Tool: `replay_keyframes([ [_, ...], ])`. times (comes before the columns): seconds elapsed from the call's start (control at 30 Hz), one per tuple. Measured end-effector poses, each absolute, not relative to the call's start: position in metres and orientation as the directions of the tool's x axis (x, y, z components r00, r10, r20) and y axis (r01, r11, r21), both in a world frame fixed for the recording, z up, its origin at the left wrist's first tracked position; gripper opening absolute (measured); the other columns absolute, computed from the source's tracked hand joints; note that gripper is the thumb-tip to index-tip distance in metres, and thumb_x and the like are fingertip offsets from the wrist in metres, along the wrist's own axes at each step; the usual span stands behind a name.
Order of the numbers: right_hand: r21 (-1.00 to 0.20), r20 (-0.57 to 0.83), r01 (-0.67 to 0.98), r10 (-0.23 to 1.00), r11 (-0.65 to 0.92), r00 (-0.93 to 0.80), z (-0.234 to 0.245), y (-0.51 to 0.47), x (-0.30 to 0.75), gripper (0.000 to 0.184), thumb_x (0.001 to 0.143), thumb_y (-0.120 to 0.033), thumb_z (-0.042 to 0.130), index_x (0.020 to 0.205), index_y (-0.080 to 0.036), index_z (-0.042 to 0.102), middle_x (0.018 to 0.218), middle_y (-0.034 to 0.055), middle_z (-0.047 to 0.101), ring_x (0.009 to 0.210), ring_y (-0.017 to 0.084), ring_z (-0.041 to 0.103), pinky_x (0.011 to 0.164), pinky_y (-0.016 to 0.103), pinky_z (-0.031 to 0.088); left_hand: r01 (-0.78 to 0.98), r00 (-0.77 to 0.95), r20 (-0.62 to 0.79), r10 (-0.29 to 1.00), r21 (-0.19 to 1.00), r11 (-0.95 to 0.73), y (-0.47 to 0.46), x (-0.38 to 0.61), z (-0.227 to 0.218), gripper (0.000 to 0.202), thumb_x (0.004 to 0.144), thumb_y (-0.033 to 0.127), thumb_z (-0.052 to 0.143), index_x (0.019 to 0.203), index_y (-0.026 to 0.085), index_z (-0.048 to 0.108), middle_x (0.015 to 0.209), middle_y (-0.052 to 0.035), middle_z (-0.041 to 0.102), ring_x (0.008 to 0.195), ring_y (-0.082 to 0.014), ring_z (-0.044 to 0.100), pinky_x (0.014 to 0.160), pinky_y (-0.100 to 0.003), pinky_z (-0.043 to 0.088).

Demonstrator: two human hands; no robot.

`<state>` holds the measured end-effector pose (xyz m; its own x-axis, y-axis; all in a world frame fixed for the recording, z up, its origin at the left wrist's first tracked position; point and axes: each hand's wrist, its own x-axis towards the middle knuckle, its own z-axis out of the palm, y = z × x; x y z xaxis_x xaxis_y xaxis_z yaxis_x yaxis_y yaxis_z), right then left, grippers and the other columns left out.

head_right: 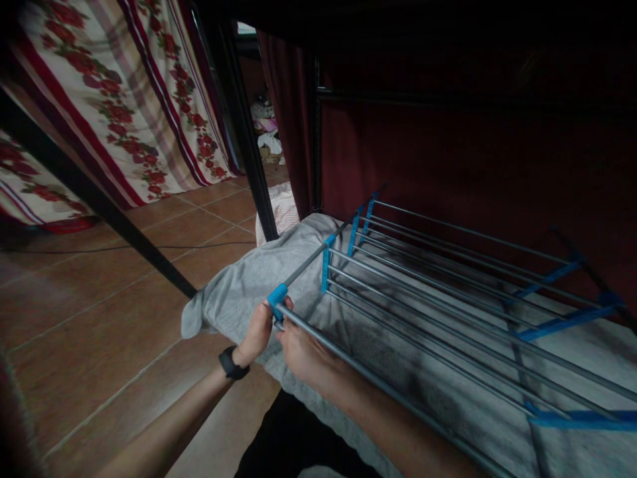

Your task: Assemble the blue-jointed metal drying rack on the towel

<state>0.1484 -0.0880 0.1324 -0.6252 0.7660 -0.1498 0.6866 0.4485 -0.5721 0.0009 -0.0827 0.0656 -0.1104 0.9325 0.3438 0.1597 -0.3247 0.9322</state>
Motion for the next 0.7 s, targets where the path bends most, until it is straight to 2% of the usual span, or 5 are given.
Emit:
replay_keyframes([
  [0.07,-0.58,-0.144,0.68,0.764,0.45,-0.629,0.134,-0.087,0.149,0.043,0.1,-0.03,0.041,0.138,-0.016,0.057,0.121,0.0137,0.072,0.108,0.027,0.069,0.087,0.031,0.054,0.243,-0.074,0.427,0.901,0.884,-0.399,-0.084,-0.002,0.068,0.065,0.086,0.078,0.043,0.093,0.018,0.065,0.083,-0.005,0.065,0.074,-0.019,0.056,0.071,-0.033,0.048],
  [0.13,-0.577,-0.135,0.677,0.763,0.458,-0.632,0.134,-0.087,0.149,0.044,0.1,-0.03,0.042,0.14,-0.017,0.056,0.122,0.0135,0.071,0.108,0.027,0.069,0.087,0.03,0.054,0.324,-0.046,0.461,0.886,0.846,-0.423,-0.083,-0.003,0.07,0.059,0.085,0.075,0.051,0.092,0.018,0.064,0.081,-0.0031,0.063,0.072,-0.0175,0.055,0.071,-0.032,0.047],
  [0.37,-0.495,-0.157,0.703,0.743,0.511,-0.651,0.123,-0.085,0.15,0.037,0.103,-0.031,0.038,0.122,-0.015,0.066,0.108,0.0127,0.075,0.095,0.023,0.072,0.078,0.027,0.054,0.381,0.001,0.49,0.872,0.806,-0.453,-0.072,-0.006,0.06,0.058,0.087,0.075,0.048,0.078,0.019,0.058,0.069,-0.0002,0.056,0.065,-0.0152,0.05,0.062,-0.029,0.042],
  [0.5,-0.515,-0.12,0.665,0.723,0.54,-0.68,0.122,-0.084,0.153,0.035,0.103,-0.028,0.039,0.125,-0.014,0.062,0.106,0.0116,0.075,0.094,0.021,0.071,0.077,0.026,0.053,0.359,0.043,0.505,0.862,0.797,-0.485,-0.069,-0.007,0.057,0.058,0.087,0.075,0.045,0.074,0.019,0.055,0.066,0.0007,0.052,0.063,-0.0149,0.048,0.062,-0.029,0.041],
  [0.7,-0.576,-0.12,0.642,0.725,0.506,-0.678,0.127,-0.086,0.154,0.035,0.102,-0.027,0.041,0.125,-0.014,0.063,0.113,0.0133,0.074,0.103,0.025,0.07,0.085,0.029,0.053,0.369,0.076,0.481,0.874,0.801,-0.472,-0.07,-0.011,0.062,0.053,0.089,0.07,0.047,0.072,0.021,0.056,0.064,0.0005,0.052,0.063,-0.0161,0.048,0.064,-0.03,0.042],
])
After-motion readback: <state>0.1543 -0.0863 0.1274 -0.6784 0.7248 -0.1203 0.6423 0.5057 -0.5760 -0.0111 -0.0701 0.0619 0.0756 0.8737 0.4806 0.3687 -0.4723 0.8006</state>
